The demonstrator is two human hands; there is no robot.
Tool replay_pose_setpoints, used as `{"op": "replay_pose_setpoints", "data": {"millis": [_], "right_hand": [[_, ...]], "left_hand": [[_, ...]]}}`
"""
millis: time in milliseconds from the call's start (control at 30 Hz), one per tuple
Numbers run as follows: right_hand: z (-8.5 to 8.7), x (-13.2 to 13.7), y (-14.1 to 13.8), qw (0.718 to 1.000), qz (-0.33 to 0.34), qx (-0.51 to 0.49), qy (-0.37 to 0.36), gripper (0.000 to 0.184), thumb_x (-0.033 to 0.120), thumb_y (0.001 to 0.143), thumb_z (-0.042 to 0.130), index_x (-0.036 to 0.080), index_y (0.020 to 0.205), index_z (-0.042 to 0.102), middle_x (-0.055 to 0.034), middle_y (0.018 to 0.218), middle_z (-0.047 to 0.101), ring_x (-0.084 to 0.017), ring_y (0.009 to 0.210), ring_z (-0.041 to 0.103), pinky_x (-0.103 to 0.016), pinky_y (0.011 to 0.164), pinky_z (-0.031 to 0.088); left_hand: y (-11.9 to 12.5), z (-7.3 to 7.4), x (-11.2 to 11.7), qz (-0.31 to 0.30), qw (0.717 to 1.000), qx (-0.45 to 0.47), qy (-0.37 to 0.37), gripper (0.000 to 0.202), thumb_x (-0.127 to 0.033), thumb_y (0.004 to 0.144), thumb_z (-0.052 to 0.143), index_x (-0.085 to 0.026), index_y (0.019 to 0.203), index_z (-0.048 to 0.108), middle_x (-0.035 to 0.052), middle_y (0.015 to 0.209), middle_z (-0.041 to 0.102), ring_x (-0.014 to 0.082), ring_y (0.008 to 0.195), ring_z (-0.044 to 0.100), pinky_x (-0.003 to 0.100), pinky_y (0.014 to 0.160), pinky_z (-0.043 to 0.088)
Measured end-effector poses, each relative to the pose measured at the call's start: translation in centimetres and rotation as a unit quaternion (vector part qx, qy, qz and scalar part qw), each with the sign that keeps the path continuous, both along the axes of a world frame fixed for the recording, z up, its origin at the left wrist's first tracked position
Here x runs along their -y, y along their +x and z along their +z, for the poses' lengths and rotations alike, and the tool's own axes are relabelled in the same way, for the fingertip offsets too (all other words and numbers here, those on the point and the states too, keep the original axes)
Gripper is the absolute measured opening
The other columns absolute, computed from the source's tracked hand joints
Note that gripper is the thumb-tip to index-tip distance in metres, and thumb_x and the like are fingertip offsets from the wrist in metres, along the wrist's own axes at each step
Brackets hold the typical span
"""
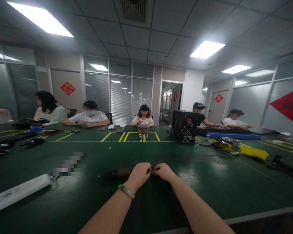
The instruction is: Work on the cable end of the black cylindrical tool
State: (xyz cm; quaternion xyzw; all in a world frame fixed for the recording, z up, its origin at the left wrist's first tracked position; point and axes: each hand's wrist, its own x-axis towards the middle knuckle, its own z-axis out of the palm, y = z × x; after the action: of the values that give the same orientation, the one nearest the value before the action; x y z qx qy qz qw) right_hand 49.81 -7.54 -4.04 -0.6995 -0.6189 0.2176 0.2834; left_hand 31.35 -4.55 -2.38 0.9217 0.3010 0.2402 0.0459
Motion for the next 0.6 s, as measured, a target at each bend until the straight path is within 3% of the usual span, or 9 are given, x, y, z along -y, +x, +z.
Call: {"op": "replay_pose_setpoints", "data": {"millis": [167, 367, 600], "right_hand": [[0.1, 0.0, -0.3, 1.000, -0.010, 0.002, -0.011, 0.014, 0.026, 0.074, 0.070, 0.020, 0.084, 0.077, -0.0022, 0.079, 0.073, -0.017, 0.073, 0.065, -0.024, 0.064, 0.043], [-0.4, 1.4, -0.2, 0.996, 0.024, 0.027, 0.083, 0.013, 0.028, 0.081, 0.065, 0.023, 0.086, 0.076, -0.0013, 0.092, 0.072, -0.018, 0.086, 0.063, -0.025, 0.077, 0.043], [-0.6, 1.4, -0.3, 0.991, 0.009, 0.061, 0.115, 0.010, 0.026, 0.081, 0.066, 0.024, 0.085, 0.075, -0.0003, 0.090, 0.069, -0.017, 0.085, 0.062, -0.024, 0.078, 0.042]], "left_hand": [[0.0, 0.0, -0.1, 0.003, 1.000, -0.012, 0.001, 0.007, -0.017, 0.086, 0.054, -0.021, 0.089, 0.059, 0.0014, 0.092, 0.062, 0.0172, 0.089, 0.057, 0.029, 0.081, 0.040], [-0.2, -0.3, -0.3, -0.016, 1.000, 0.006, 0.000, 0.009, -0.015, 0.084, 0.055, -0.021, 0.088, 0.060, 0.0018, 0.092, 0.062, 0.0178, 0.090, 0.057, 0.029, 0.083, 0.039], [-0.2, -0.4, -0.4, -0.027, 0.999, 0.018, 0.005, 0.010, -0.016, 0.084, 0.055, -0.022, 0.090, 0.061, 0.0010, 0.092, 0.063, 0.0179, 0.091, 0.057, 0.030, 0.083, 0.040]]}}
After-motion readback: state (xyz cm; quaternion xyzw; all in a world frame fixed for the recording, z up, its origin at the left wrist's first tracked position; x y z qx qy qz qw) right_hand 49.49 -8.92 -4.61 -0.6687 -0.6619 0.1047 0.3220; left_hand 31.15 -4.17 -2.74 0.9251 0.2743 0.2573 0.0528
